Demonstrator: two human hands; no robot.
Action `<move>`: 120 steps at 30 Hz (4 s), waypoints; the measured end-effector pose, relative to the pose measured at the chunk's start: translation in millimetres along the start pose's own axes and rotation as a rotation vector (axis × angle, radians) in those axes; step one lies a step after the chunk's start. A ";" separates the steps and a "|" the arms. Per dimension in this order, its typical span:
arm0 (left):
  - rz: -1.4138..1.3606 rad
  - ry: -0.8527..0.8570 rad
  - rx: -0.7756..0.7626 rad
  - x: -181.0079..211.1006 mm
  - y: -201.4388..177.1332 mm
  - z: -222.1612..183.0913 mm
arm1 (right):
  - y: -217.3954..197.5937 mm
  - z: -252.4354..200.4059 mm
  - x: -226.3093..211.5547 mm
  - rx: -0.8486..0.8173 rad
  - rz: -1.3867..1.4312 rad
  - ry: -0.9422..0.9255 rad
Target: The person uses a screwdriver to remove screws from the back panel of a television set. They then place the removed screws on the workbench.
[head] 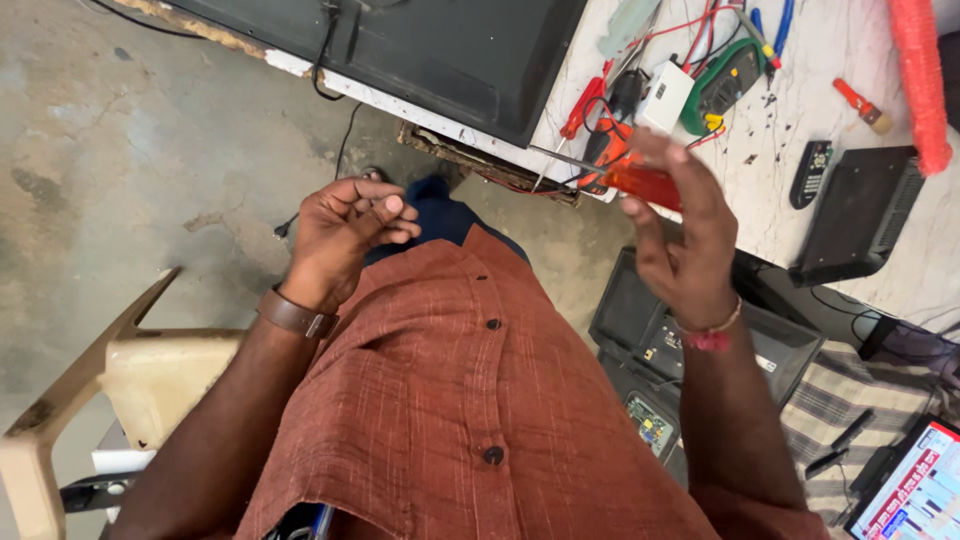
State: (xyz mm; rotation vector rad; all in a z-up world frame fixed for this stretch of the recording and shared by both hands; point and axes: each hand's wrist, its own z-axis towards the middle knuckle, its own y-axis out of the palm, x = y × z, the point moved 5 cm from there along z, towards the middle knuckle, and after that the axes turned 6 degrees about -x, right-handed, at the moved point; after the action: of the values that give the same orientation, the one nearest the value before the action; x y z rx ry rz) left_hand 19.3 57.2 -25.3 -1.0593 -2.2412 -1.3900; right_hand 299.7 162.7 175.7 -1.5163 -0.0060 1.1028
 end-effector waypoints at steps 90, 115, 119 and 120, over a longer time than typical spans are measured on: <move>-0.512 -0.505 -0.168 -140.2 148.2 263.1 | -52.5 -82.4 110.0 0.683 -0.033 0.603; -0.417 -0.544 -0.169 -133.2 153.3 261.0 | -33.0 -31.2 104.1 0.509 -0.056 0.558; -0.423 -0.545 -0.190 -131.7 153.4 261.1 | -40.4 -23.4 103.6 0.419 -0.061 0.559; -0.440 -0.533 -0.194 -131.1 153.0 261.3 | -42.6 -20.7 103.4 0.384 -0.064 0.556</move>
State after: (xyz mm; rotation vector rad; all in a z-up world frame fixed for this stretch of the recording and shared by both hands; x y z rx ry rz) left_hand 251.3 266.5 -131.5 -1.1513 -2.9087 -1.6774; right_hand 393.2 217.9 142.0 -1.4106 0.5087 0.5602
